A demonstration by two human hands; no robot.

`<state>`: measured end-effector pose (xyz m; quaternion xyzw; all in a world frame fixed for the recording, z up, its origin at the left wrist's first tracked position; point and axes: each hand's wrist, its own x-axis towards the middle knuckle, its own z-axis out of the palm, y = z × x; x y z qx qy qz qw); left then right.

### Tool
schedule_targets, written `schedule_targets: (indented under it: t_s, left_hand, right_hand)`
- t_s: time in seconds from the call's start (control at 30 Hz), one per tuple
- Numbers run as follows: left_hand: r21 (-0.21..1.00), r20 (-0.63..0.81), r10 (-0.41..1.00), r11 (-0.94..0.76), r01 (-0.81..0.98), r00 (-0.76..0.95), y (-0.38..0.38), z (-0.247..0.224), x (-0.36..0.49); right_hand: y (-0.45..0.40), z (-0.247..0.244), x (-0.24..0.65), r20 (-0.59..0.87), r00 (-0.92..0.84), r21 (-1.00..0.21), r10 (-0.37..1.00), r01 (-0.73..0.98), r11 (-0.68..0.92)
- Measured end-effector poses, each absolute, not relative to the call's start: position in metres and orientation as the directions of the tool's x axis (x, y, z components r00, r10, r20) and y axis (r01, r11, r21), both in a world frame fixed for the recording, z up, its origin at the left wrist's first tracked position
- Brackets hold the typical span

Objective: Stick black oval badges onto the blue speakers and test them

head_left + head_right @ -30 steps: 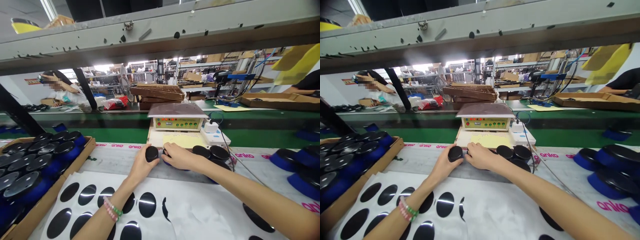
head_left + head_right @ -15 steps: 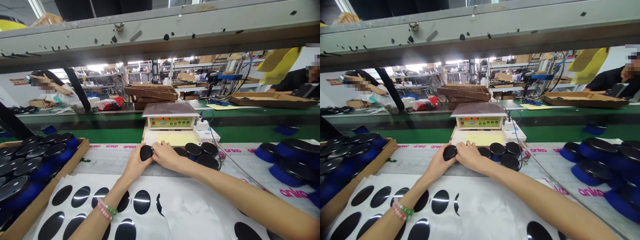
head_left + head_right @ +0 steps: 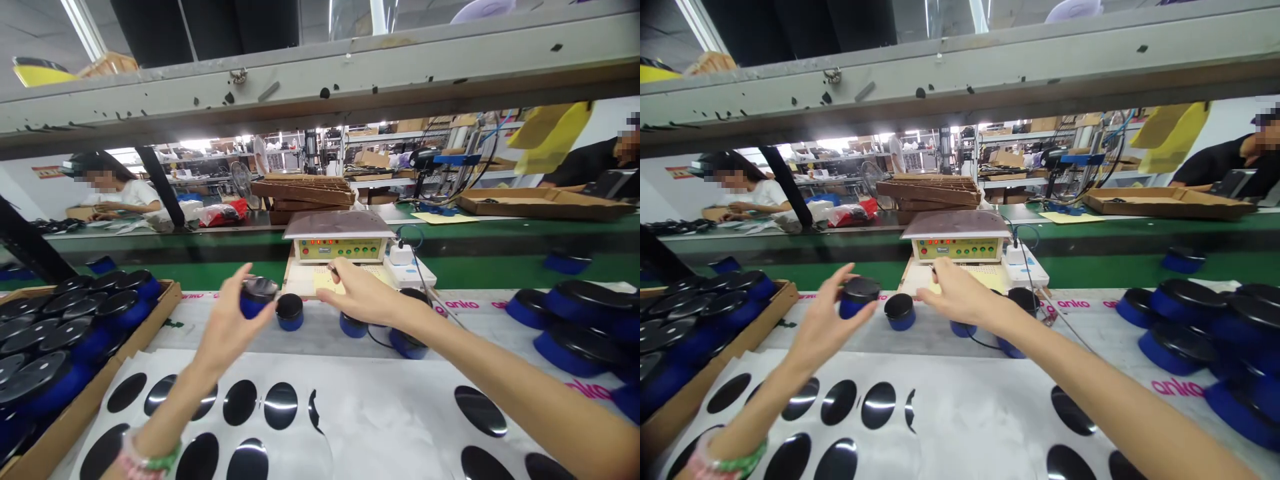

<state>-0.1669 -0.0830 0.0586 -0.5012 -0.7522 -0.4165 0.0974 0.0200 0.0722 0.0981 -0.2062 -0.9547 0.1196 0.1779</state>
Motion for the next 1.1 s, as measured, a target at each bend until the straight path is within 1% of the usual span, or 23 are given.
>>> schedule_targets:
  t_s: [0.07,0.1,0.17,0.27,0.33,0.37,0.43,0.53,0.6,0.67,0.8,0.93,1.0,1.1]
  left_hand:
    - [0.534,0.532,0.592,0.319,0.783,-0.605,-0.096,0.050,-0.200]
    - [0.535,0.513,0.576,0.365,0.762,-0.636,-0.102,0.042,-0.215]
    - [0.534,0.477,0.579,0.407,0.741,-0.661,-0.111,0.027,-0.238]
    - [0.516,0.477,0.601,0.399,0.758,-0.642,-0.113,0.013,-0.245]
    - [0.488,0.508,0.624,0.358,0.796,-0.593,-0.107,0.011,-0.232]
    - [0.472,0.518,0.654,0.319,0.822,-0.551,-0.101,0.011,-0.222]
    - [0.451,0.505,0.738,0.216,0.866,-0.447,-0.086,0.011,-0.200]
    - [0.469,0.448,0.835,0.085,0.879,-0.319,-0.062,0.008,-0.174]
    - [0.492,0.425,0.861,0.038,0.870,-0.278,-0.049,0.005,-0.165]
    - [0.511,0.413,0.875,0.007,0.860,-0.253,-0.041,0.002,-0.162]
    - [0.544,0.398,0.881,-0.003,0.839,-0.255,-0.038,0.000,-0.165]
    - [0.583,0.381,0.878,0.015,0.813,-0.290,-0.039,0.002,-0.162]
    - [0.604,0.376,0.882,0.001,0.797,-0.286,-0.035,0.004,-0.154]
    - [0.637,0.360,0.910,-0.079,0.767,-0.205,-0.018,0.007,-0.129]
  right_hand:
    - [0.083,0.081,0.027,0.233,-0.864,-0.254,0.445,0.388,0.886]
    - [0.086,0.072,0.030,0.207,-0.876,-0.232,0.436,0.389,0.892]
    - [0.088,0.057,0.033,0.167,-0.905,-0.205,0.392,0.357,0.911]
    - [0.082,0.046,0.034,0.136,-0.948,-0.214,0.289,0.256,0.943]
    - [0.077,0.044,0.034,0.140,-0.958,-0.230,0.252,0.216,0.949]
    - [0.074,0.043,0.033,0.151,-0.953,-0.236,0.264,0.225,0.945]
    - [0.069,0.037,0.030,0.183,-0.923,-0.241,0.339,0.293,0.925]
    - [0.064,0.025,0.022,0.242,-0.854,-0.239,0.460,0.408,0.881]
    - [0.061,0.019,0.017,0.280,-0.827,-0.228,0.488,0.436,0.870]
    - [0.060,0.015,0.014,0.312,-0.816,-0.217,0.486,0.437,0.873]
    - [0.063,0.010,0.010,0.376,-0.801,-0.222,0.465,0.410,0.885]
    - [0.066,0.007,0.012,0.467,-0.772,-0.257,0.431,0.348,0.902]
    - [0.063,0.011,0.020,0.522,-0.771,-0.268,0.365,0.259,0.928]
    - [0.048,0.023,0.043,0.603,-0.770,-0.254,0.208,0.062,0.965]
